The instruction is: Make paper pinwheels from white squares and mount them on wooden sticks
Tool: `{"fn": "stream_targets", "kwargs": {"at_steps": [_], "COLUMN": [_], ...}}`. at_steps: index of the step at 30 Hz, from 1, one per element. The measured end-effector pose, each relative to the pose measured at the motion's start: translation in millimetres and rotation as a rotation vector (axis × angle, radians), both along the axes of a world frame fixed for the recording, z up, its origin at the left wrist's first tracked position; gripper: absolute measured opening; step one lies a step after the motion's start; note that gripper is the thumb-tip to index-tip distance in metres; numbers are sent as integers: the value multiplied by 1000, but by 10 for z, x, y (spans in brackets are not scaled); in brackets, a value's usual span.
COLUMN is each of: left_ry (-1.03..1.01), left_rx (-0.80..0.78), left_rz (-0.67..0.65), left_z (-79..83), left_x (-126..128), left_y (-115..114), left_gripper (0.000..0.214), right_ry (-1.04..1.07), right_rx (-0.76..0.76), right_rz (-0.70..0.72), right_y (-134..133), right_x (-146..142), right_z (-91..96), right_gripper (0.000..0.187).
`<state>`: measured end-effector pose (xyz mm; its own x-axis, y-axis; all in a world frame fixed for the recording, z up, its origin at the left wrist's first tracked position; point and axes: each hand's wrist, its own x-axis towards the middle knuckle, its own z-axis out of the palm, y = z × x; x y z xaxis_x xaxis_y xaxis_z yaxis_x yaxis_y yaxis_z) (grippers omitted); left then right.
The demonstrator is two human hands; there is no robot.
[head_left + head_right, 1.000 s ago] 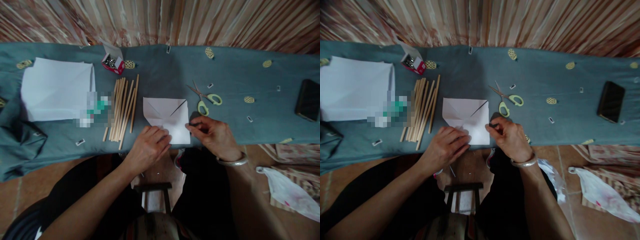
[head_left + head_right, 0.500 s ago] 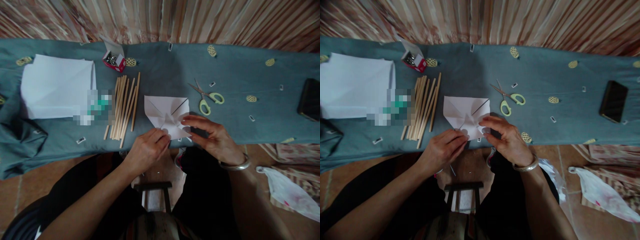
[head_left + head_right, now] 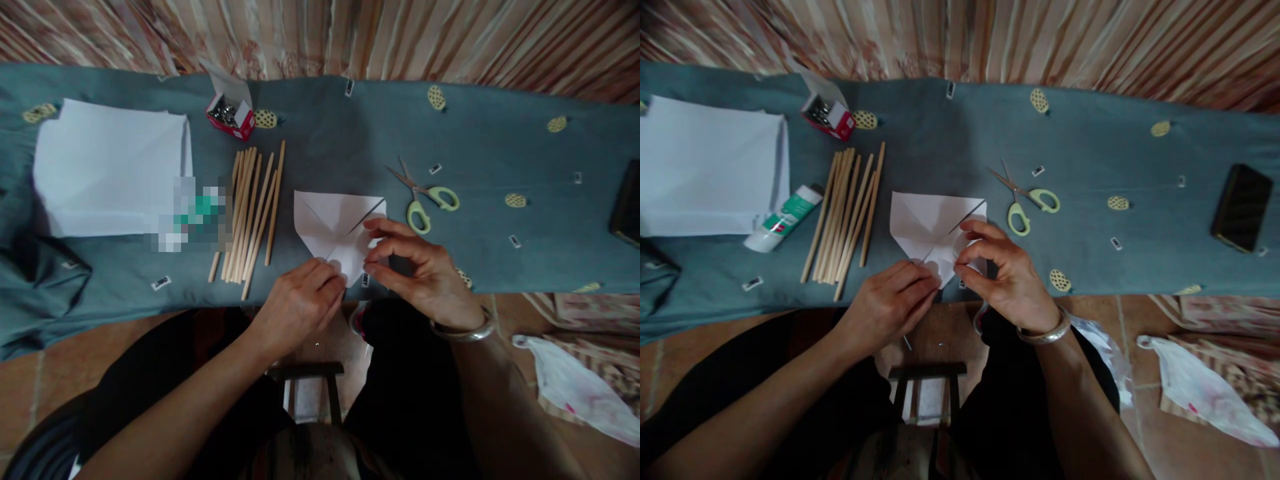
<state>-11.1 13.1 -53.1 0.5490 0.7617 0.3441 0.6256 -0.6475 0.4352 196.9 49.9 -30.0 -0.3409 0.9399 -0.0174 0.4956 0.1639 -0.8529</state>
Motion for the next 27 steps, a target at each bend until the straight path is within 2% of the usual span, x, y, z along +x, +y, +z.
{"fn": "stream_targets", "kwargs": {"at_steps": [7,10,16,27], "left_ry": [-78,-67,-33,25], "left_rx": [-9,-44,-48,-38], "left_rz": [46,63,-16,-23], "left_z": [33,46,63,33], "left_x": [-24,-26,-19,-13], "left_y": [-5,-19,-37,-39], "left_gripper": [12,20,30,27], "right_ry": [-148,-212,-317,-339], "right_rx": [84,142,235,267], "right_rz": [-36,-37,-81,-111], "right_y": [26,19,-13,-19], "right_x": [-88,-125,-197,-243], "right_z": [-78,-104,-140,-170], "right_gripper": [4,4,6,7]}}
